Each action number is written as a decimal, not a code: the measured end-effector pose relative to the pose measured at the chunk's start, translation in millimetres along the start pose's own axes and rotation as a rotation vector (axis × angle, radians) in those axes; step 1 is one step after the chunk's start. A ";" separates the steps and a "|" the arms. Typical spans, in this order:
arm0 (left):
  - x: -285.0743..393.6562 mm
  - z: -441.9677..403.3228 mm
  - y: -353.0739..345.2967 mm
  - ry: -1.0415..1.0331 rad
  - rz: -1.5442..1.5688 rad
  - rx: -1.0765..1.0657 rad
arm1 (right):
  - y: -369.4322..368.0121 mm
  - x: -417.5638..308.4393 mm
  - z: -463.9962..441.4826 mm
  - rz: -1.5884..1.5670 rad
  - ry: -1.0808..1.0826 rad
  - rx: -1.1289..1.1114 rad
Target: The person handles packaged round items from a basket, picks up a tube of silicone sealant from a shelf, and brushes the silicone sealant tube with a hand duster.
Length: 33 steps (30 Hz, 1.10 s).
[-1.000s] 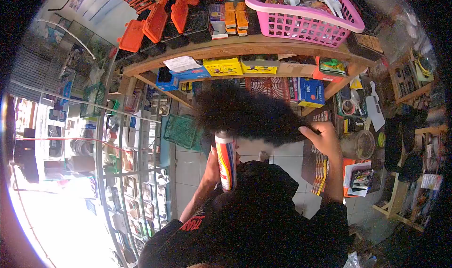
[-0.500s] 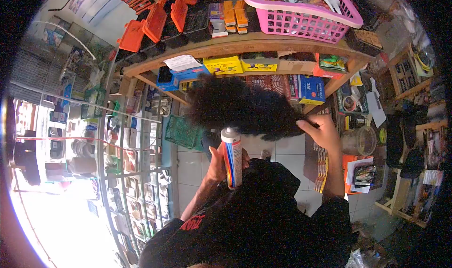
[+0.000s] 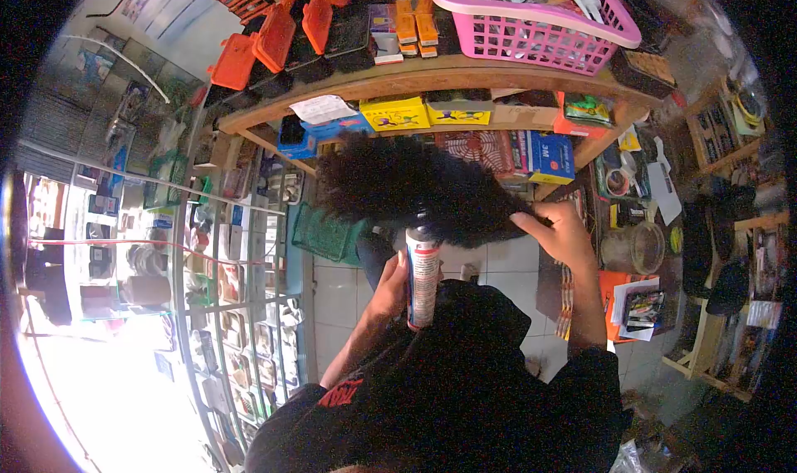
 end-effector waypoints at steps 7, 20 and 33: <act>-19.0 -15.5 12.6 -0.092 0.137 -0.037 | -5.8 -12.8 -2.9 -0.108 -0.030 -0.053; 5.7 -10.8 10.3 -0.049 0.264 0.055 | -11.5 28.8 18.8 -0.253 -0.049 -0.271; -2.5 -15.0 2.0 0.010 0.267 0.161 | 15.6 34.0 27.1 -0.182 -0.085 -0.059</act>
Point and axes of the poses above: each hand's wrist, its own z-axis away from the middle knuckle, its own y-axis out of the back of the hand, x = y × z, the point moved 1 cm from there along -z, towards the middle knuckle, and after that the axes turned 10 degrees about y, right-handed, at the moved point
